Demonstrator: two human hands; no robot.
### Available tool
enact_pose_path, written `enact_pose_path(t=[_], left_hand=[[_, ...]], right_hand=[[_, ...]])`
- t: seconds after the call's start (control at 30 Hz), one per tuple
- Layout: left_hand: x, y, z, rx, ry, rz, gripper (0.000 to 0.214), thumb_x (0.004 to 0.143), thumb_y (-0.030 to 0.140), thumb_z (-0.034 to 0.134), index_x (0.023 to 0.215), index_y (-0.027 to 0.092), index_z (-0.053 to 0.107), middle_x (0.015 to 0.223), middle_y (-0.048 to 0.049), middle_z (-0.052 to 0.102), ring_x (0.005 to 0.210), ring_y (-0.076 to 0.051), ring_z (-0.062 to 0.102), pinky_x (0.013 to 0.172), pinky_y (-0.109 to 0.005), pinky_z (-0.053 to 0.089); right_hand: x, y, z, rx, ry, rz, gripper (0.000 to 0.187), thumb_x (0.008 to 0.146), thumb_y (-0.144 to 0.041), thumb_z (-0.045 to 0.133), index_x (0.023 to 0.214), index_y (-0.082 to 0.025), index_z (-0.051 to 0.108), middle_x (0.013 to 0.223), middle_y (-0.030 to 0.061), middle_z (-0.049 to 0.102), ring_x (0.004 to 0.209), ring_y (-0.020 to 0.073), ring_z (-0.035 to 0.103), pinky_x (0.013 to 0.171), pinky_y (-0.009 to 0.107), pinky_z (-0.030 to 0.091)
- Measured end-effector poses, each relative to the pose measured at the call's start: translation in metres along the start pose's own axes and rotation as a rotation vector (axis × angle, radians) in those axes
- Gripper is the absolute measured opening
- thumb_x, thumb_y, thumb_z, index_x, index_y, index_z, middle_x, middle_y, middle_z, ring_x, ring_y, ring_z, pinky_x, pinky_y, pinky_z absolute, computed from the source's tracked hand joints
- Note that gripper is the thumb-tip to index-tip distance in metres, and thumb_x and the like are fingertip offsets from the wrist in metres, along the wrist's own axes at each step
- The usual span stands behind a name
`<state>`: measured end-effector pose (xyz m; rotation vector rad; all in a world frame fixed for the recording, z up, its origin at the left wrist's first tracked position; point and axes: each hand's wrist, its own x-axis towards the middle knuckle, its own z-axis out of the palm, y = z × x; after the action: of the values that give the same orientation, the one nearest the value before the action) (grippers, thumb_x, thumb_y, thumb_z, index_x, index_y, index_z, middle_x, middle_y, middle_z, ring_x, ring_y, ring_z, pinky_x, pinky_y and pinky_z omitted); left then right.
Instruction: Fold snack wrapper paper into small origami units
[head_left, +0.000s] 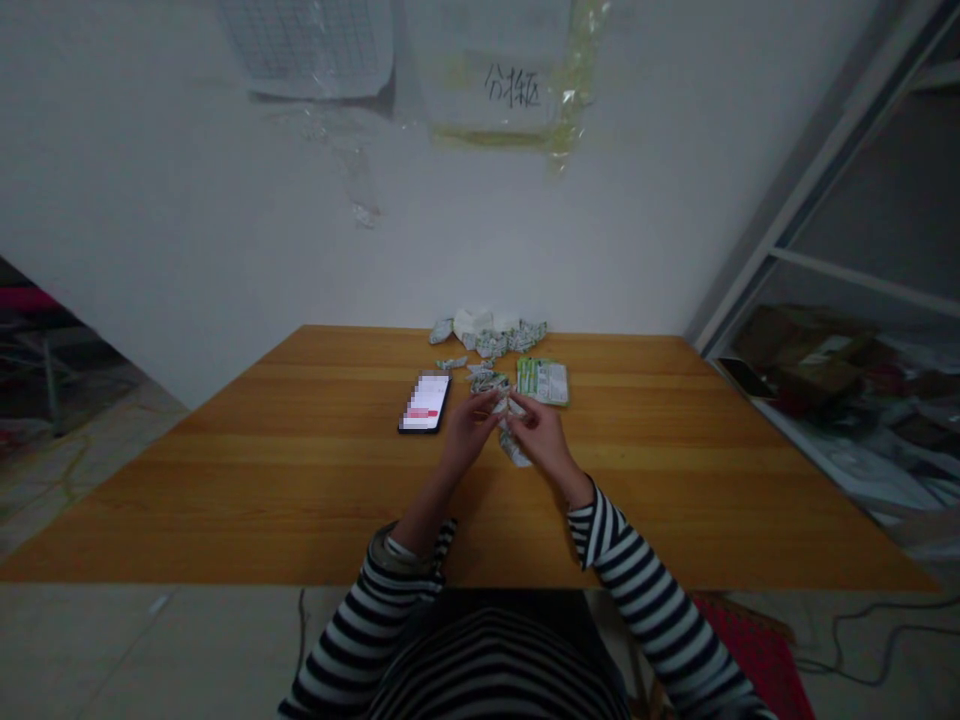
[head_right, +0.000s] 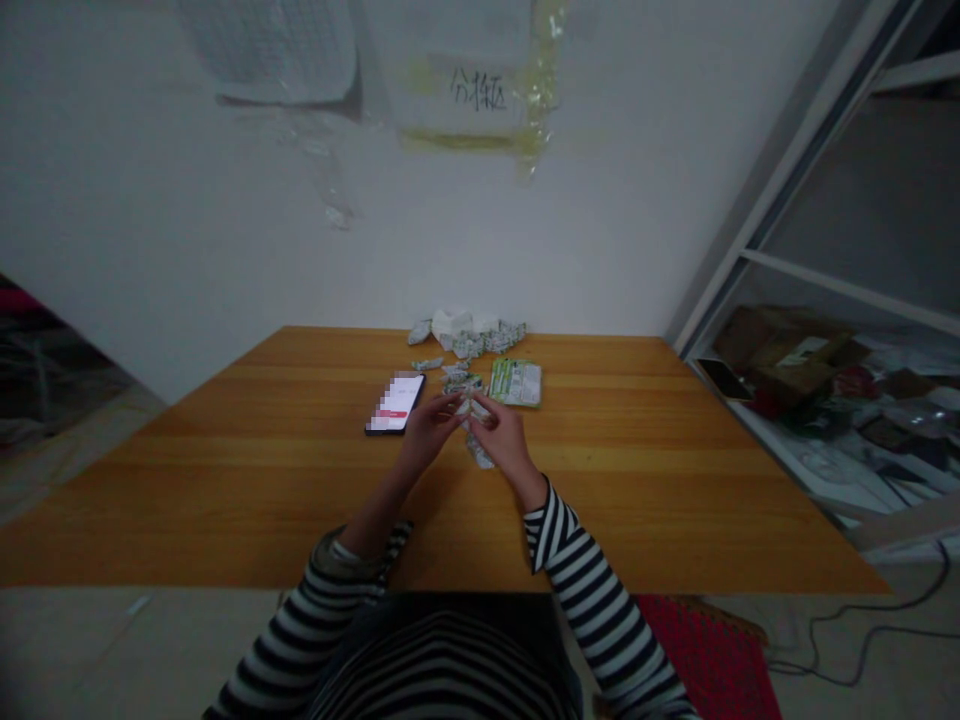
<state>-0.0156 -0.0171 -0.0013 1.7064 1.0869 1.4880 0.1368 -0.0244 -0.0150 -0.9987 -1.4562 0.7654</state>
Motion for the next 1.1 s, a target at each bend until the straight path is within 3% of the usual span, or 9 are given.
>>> enact_pose_path(t=[0.07,0.13,0.27,0.47,0.73,1.1], left_hand=[[0.000,0.001,0.001,-0.060,0.000,-0.076,0.041,0.068,0.030,0.077,0.105,0.016,0.072,0.092,-0.0090,0.074,0.079,-0.020,0.069,0.071,-0.034,0.059],[0.000,0.003,0.002,-0.120,-0.009,-0.156,0.040,0.066,0.032,0.079,0.101,0.014,0.074,0.090,-0.0093,0.076,0.079,-0.022,0.070,0.076,-0.037,0.058],[-0.002,0.008,0.005,-0.191,-0.055,-0.233,0.038,0.067,0.039,0.077,0.095,0.013,0.076,0.086,-0.0088,0.077,0.078,-0.023,0.070,0.077,-0.038,0.057],[-0.004,0.011,0.007,-0.319,-0.060,-0.422,0.039,0.063,0.045,0.080,0.082,0.011,0.076,0.074,-0.0050,0.073,0.065,-0.015,0.064,0.063,-0.025,0.051],[-0.001,0.009,0.010,-0.358,-0.008,-0.442,0.038,0.052,0.042,0.085,0.071,0.012,0.070,0.065,-0.0013,0.066,0.060,-0.011,0.058,0.057,-0.022,0.046],[-0.005,0.008,0.011,-0.381,0.075,-0.421,0.036,0.061,0.044,0.079,0.074,0.012,0.072,0.067,-0.0018,0.067,0.060,-0.012,0.058,0.058,-0.022,0.046]], right_hand=[[-0.001,0.002,0.000,-0.115,0.014,0.009,0.045,0.076,-0.023,0.065,0.121,-0.021,0.066,0.099,0.0051,0.075,0.067,0.0164,0.066,0.065,0.029,0.054],[-0.001,0.001,-0.001,-0.186,0.034,-0.010,0.040,0.079,-0.022,0.062,0.119,-0.020,0.067,0.096,0.0055,0.076,0.062,0.0159,0.064,0.063,0.029,0.053],[-0.004,-0.007,-0.002,-0.247,0.035,-0.106,0.033,0.088,-0.023,0.052,0.116,-0.018,0.069,0.102,0.0085,0.075,0.081,0.0216,0.069,0.076,0.034,0.053],[-0.009,-0.011,0.003,-0.285,-0.002,-0.227,0.034,0.093,-0.027,0.046,0.120,-0.021,0.066,0.117,0.0098,0.069,0.106,0.0232,0.065,0.093,0.038,0.049],[-0.010,-0.010,0.006,-0.288,0.030,-0.260,0.034,0.095,-0.029,0.044,0.121,-0.021,0.065,0.115,0.0102,0.070,0.104,0.0227,0.065,0.091,0.037,0.051],[-0.012,-0.014,0.011,-0.261,-0.019,-0.303,0.037,0.092,-0.022,0.048,0.126,-0.023,0.062,0.126,0.0080,0.064,0.117,0.0211,0.059,0.104,0.038,0.044]])
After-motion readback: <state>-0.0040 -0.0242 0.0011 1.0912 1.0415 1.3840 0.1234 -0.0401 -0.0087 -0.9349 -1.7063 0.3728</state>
